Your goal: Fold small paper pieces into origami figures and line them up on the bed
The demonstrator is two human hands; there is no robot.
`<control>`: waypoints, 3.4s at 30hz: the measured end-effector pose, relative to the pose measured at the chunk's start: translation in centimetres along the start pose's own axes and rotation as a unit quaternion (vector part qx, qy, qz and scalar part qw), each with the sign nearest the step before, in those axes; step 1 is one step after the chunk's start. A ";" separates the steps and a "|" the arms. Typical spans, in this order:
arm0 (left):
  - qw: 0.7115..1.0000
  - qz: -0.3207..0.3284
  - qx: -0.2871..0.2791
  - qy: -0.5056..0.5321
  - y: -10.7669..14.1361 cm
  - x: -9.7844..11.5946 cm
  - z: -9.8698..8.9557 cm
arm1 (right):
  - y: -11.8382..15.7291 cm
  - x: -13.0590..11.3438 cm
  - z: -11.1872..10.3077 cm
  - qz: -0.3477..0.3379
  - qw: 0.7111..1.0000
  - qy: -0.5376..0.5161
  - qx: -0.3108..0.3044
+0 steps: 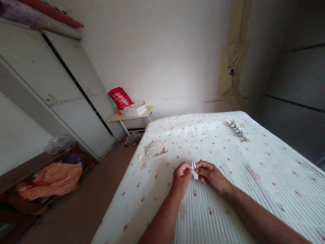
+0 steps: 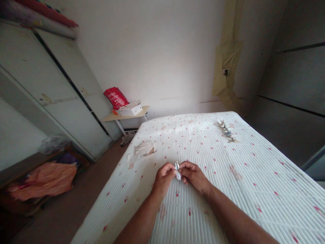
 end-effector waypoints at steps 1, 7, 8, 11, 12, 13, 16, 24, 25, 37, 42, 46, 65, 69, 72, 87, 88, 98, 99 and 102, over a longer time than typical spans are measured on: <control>1.000 -0.001 0.000 -0.001 0.0 0.0 -0.1 | 0.0 -0.1 0.0 -0.003 1.000 0.004 0.002; 0.997 0.008 -0.015 -0.070 0.0 0.2 0.0 | 0.0 -1.0 -0.3 -0.024 0.998 0.050 0.006; 0.997 0.010 -0.014 -0.076 0.1 0.2 0.0 | 0.0 -1.0 -0.3 -0.023 0.998 0.053 0.007; 0.998 -0.004 -0.017 -0.054 0.0 0.1 0.0 | 0.0 -0.9 -0.4 -0.016 0.999 0.042 0.001; 0.999 -0.013 -0.019 -0.036 0.0 0.0 0.1 | 0.0 -0.8 -0.4 -0.014 0.999 0.031 -0.004; 0.999 -0.023 -0.022 -0.015 0.0 -0.1 0.1 | 0.0 -0.7 -0.3 -0.013 1.000 0.019 -0.007; 0.997 -0.049 -0.032 0.045 -0.1 -0.4 0.1 | 0.0 -0.5 -0.3 -0.010 1.000 -0.021 -0.015; 0.998 -0.041 -0.033 0.038 0.0 0.0 0.1 | 0.1 -0.6 -0.2 -0.009 0.999 -0.043 -0.029; 0.998 -0.044 -0.032 0.039 0.0 0.1 0.2 | 0.1 -0.6 -0.2 -0.006 0.999 -0.044 -0.028; 0.998 -0.039 -0.024 0.034 0.0 -0.3 0.2 | 0.0 -0.3 -0.2 -0.011 0.998 -0.053 -0.027; 0.999 0.014 0.014 -0.045 -0.1 -0.2 -0.4 | 0.2 -1.3 -0.6 -0.046 0.998 0.012 0.033; 0.984 0.093 0.081 -0.125 0.3 1.0 -1.1 | 0.4 -2.2 -0.6 -0.078 0.992 0.048 0.082; 0.999 -0.011 0.033 0.031 -0.1 0.6 0.0 | 0.6 -1.7 0.3 -0.049 0.998 -0.022 0.035; 0.995 -0.036 0.036 0.084 -0.2 0.5 0.4 | 0.5 -1.4 0.2 -0.039 0.998 -0.046 0.026; 0.996 -0.042 0.029 0.075 -0.5 0.4 0.4 | 0.4 -1.2 0.0 -0.034 0.998 -0.053 0.031; 0.996 0.000 0.092 -0.002 -0.6 0.4 0.2 | 0.4 -2.0 -0.7 -0.056 0.993 0.060 0.090; 0.996 0.006 0.090 -0.022 -0.6 0.6 0.1 | 0.5 -2.3 -0.9 -0.073 0.988 0.096 0.099; 0.997 -0.003 0.072 -0.003 -0.4 0.9 0.1 | 0.9 -3.3 -1.1 -0.113 0.964 0.215 0.105; 0.997 -0.007 0.076 0.015 -0.4 0.8 0.1 | 0.9 -3.1 -1.0 -0.109 0.968 0.203 0.102; 0.994 -0.013 0.089 0.059 -0.3 0.6 0.0 | 0.9 -2.8 -0.8 -0.102 0.976 0.164 0.097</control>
Point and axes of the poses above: each hand's wrist, its own y-axis away from the middle knuckle, its own z-axis out of the palm, x = y × z, the point moved 5 cm from there along -y, towards the middle knuckle, and after that the axes turned 13 degrees about y, right-handed, at the moved point
